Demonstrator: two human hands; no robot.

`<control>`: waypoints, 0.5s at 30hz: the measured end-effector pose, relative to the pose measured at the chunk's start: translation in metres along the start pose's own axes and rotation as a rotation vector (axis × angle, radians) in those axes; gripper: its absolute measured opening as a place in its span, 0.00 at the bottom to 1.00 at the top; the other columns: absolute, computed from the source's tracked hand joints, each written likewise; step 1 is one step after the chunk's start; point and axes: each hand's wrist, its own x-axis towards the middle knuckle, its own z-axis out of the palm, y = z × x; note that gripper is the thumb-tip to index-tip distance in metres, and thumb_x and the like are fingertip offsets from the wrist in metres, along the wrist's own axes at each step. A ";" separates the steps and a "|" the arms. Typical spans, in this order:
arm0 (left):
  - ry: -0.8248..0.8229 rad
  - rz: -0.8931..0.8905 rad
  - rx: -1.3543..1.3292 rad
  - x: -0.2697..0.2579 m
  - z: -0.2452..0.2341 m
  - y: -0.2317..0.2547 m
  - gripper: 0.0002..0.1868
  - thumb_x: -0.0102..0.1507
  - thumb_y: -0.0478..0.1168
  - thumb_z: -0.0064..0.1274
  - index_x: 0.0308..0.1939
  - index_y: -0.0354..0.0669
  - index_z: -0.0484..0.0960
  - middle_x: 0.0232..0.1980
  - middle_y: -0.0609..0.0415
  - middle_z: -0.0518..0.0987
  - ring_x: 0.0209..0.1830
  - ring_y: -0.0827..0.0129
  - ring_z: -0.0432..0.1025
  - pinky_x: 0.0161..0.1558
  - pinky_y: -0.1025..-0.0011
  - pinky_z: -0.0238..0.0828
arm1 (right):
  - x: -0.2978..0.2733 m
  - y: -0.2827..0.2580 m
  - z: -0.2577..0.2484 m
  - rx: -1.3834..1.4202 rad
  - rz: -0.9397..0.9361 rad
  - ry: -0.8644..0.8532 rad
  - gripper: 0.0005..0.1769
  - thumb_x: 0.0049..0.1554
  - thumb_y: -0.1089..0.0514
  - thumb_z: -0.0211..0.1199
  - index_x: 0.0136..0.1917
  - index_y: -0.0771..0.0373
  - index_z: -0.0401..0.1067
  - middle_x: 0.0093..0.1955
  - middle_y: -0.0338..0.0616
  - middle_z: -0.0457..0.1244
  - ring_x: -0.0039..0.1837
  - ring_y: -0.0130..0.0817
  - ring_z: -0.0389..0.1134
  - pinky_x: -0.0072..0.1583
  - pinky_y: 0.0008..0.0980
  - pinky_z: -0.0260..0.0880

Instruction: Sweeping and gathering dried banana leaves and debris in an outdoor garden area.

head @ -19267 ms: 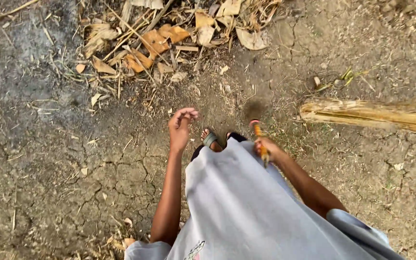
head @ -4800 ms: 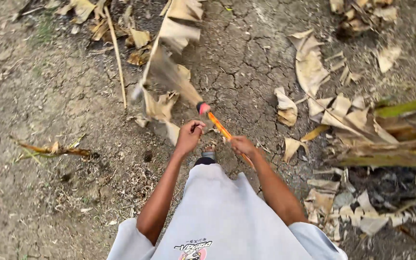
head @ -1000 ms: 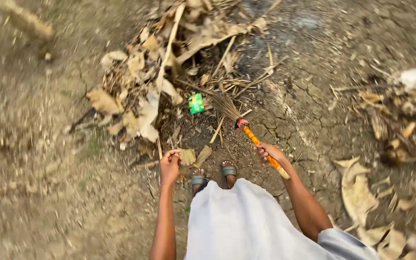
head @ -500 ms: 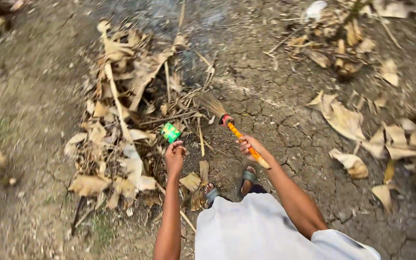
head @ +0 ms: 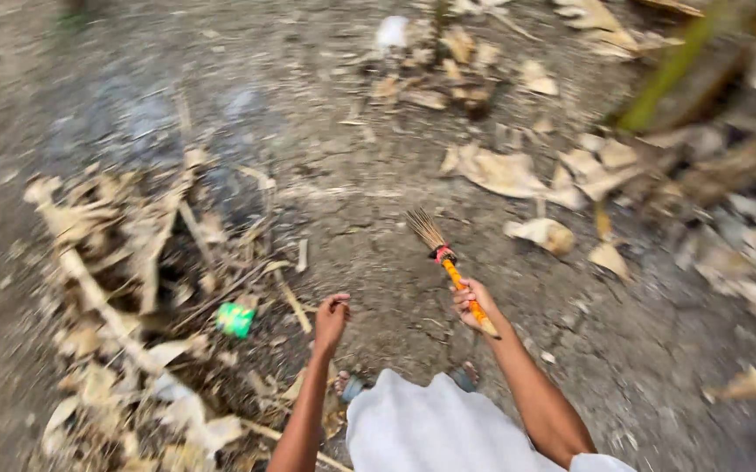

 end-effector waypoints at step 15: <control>-0.624 0.013 0.130 -0.014 0.401 0.004 0.09 0.70 0.37 0.49 0.49 0.37 0.83 0.34 0.59 0.77 0.31 0.76 0.69 0.33 0.75 0.65 | -0.241 -0.071 -0.223 0.505 -0.526 0.094 0.12 0.60 0.53 0.59 0.41 0.62 0.63 0.22 0.22 0.50 0.24 0.16 0.52 0.30 0.19 0.56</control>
